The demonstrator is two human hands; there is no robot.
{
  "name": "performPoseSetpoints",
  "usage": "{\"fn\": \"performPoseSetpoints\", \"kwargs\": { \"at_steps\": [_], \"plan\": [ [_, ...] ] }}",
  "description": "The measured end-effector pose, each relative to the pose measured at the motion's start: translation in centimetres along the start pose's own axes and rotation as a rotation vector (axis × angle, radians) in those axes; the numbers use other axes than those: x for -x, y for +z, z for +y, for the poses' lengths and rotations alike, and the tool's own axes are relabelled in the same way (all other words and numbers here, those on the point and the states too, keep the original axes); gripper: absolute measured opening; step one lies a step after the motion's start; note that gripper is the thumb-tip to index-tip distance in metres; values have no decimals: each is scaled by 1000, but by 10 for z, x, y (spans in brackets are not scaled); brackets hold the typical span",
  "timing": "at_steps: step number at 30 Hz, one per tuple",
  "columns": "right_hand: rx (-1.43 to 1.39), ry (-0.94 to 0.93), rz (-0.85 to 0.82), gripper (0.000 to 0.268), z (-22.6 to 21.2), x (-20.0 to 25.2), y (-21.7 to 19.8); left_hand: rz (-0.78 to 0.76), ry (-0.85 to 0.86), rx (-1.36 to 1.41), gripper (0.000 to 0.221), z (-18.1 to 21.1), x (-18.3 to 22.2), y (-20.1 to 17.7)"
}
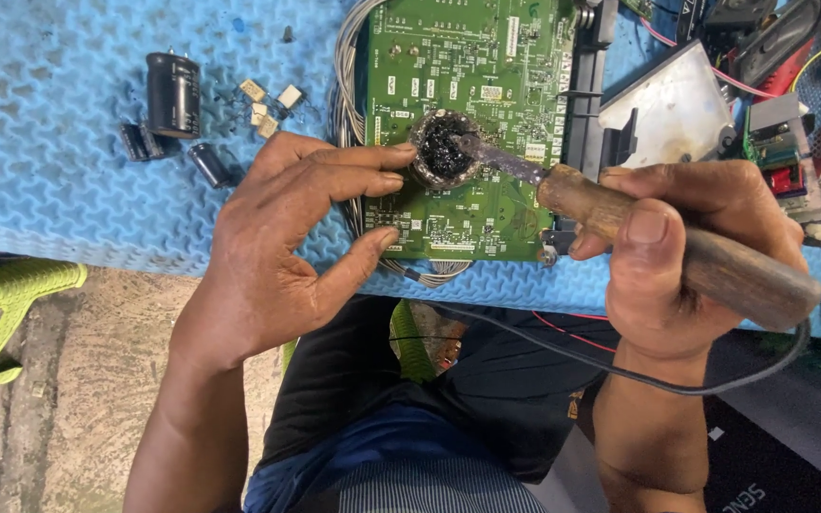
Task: Soldering components on a printed circuit board using a handheld soldering iron at a repair bench.
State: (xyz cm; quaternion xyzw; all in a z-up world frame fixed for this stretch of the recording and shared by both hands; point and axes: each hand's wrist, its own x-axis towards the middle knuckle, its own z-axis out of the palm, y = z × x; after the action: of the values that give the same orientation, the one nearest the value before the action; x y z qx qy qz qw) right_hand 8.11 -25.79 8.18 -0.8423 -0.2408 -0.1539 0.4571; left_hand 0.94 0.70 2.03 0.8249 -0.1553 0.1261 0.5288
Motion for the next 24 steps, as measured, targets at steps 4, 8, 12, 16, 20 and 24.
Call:
{"fn": "performPoseSetpoints", "kwargs": {
  "at_steps": [4,8,12,16,20,24],
  "plan": [
    [7,-16,0,46,2,0,0,15,18,-16,32,-2,-1,1],
    [-16,-52,-35,44,19,2,-6,16,26,-9,31,-1,-1,1],
    [-252,-190,-52,45,40,11,-22,11,35,-8,34,-4,0,0],
    [-309,-35,-351,49,66,18,-64,0,68,-5,35,-5,1,0],
    [-328,-92,-446,42,73,17,-74,12,70,5,36,-7,1,-1],
    [-244,-112,-450,35,83,18,-81,38,109,-12,27,-10,0,1]
  ]
}}
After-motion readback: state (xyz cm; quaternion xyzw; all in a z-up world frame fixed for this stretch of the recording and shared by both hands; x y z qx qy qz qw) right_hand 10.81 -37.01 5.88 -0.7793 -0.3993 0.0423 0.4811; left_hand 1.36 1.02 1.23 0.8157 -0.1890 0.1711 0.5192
